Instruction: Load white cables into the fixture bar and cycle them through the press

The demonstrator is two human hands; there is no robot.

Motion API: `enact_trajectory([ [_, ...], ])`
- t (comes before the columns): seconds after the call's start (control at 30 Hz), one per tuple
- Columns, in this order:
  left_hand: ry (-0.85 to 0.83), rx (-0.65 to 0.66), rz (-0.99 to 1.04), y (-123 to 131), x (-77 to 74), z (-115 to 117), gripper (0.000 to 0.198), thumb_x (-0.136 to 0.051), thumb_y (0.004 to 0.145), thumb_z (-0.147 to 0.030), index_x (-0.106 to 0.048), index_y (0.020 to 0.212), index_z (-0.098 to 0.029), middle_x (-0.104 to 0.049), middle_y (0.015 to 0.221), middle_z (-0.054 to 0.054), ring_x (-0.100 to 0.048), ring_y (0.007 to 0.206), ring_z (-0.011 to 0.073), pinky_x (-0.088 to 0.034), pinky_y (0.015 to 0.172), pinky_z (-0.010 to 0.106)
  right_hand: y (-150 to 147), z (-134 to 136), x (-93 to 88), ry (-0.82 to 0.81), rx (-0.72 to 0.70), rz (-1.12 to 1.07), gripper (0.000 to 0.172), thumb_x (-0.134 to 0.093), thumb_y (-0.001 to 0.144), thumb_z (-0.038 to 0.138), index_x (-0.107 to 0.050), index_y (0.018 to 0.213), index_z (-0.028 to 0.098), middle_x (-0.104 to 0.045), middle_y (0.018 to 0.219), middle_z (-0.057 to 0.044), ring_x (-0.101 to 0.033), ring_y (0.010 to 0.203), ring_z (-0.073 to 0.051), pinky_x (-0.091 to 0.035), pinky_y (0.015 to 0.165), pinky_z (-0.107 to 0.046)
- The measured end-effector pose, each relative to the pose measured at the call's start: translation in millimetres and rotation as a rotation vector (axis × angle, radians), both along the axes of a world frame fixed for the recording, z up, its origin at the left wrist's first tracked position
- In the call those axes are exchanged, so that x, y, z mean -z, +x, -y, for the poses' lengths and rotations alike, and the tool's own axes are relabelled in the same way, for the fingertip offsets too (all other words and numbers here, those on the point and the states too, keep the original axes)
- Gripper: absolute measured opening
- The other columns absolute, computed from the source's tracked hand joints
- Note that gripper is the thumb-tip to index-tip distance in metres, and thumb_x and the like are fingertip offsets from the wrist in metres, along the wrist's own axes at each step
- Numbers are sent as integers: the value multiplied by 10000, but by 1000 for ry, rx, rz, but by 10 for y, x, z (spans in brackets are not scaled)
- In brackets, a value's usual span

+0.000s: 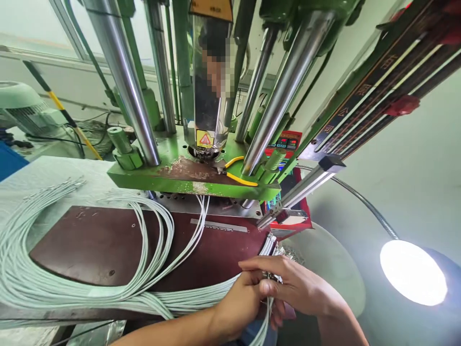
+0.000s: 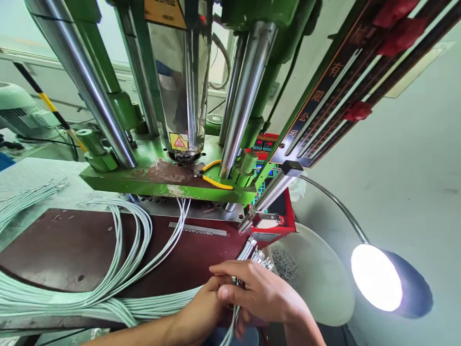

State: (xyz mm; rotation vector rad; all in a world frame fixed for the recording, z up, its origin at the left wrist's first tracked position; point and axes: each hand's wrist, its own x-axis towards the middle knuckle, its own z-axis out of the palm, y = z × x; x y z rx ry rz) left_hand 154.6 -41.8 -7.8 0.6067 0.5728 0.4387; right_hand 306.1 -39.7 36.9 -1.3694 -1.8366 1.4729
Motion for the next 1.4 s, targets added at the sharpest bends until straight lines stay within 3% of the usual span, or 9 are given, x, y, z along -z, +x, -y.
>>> enact_trajectory([
  [0.07, -27, -55, -7, -114, 28, 25, 339, -704, 680, -474, -631, 682, -143, -600, 577, 25, -494, 477, 119, -388, 527, 271, -104, -167, -11, 41, -35, 103, 370, -494, 954, 439, -662, 1227, 253, -697, 1152, -77, -661, 1023, -242, -516, 854, -347],
  [0.2, -49, -200, -70, -365, 39, 0, 334, -724, 700, -429, -637, 859, -148, -631, 662, 20, -554, 549, 131, -442, 603, 288, -423, -636, 198, 390, 148, 326, 356, -591, 906, 411, -663, 1178, 193, -681, 1129, -86, -620, 1050, -226, -473, 944, -370],
  [0.37, 47, -249, -150, -489, -6, -67, 312, -701, 736, -419, -641, 887, -152, -649, 708, 28, -572, 627, 147, -467, 647, 301, -735, -988, 607, 559, 1, 699, 316, -656, 870, 368, -664, 1058, 114, -632, 1070, -135, -562, 1065, -254, -471, 935, -382],
  [0.5, 127, -229, -219, -479, -20, -32, 307, -694, 739, -435, -646, 844, -150, -645, 666, 23, -567, 604, 152, -467, 629, 303, -692, -838, 592, 556, 16, 779, 230, -580, 918, 322, -629, 998, 112, -623, 1062, -144, -572, 1020, -256, -484, 842, -356],
  [0.6, 190, -224, -262, -433, -10, -40, 319, -689, 742, -469, -649, 760, -153, -653, 662, 29, -566, 593, 148, -458, 622, 292, -474, -567, 449, 393, 191, 695, 215, -530, 943, 312, -589, 1053, 137, -662, 971, -105, -615, 858, -212, -470, 745, -329],
  [0.7, 214, -211, -267, -363, 23, -59, 364, -715, 709, -516, -639, 714, -160, -632, 612, 13, -536, 548, 131, -436, 592, 274, -243, -274, 326, 183, 349, 393, 265, -549, 924, 367, -584, 1094, 167, -673, 873, -43, -595, 715, -151, -451, 653, -277],
  [0.87, 246, -109, -289, -252, 29, -48, 452, -724, 659, -600, -611, 639, -163, -579, 518, -3, -486, 476, 114, -363, 515, 250, -73, 39, 239, -13, 394, -39, 419, -494, 928, 473, -658, 1116, 135, -610, 735, -5, -514, 574, -95, -420, 535, -224],
  [1.1, 288, -84, -368, -158, -67, -31, 484, -697, 665, -620, -520, 561, -183, -498, 462, -31, -393, 420, 86, -294, 460, 240, -128, 97, 182, -32, 501, -135, 386, -532, 907, 391, -690, 1180, 169, -705, 913, -33, -615, 832, -162, -482, 791, -300],
  [1.4, 332, -66, -404, -90, 42, -28, 459, -729, 636, -559, -458, 540, -202, -443, 424, -53, -321, 388, 68, -233, 406, 223, -145, 145, 146, 25, 462, -5, 394, -526, 890, 320, -673, 1221, 166, -736, 924, -34, -652, 852, -188, -521, 821, -331],
])
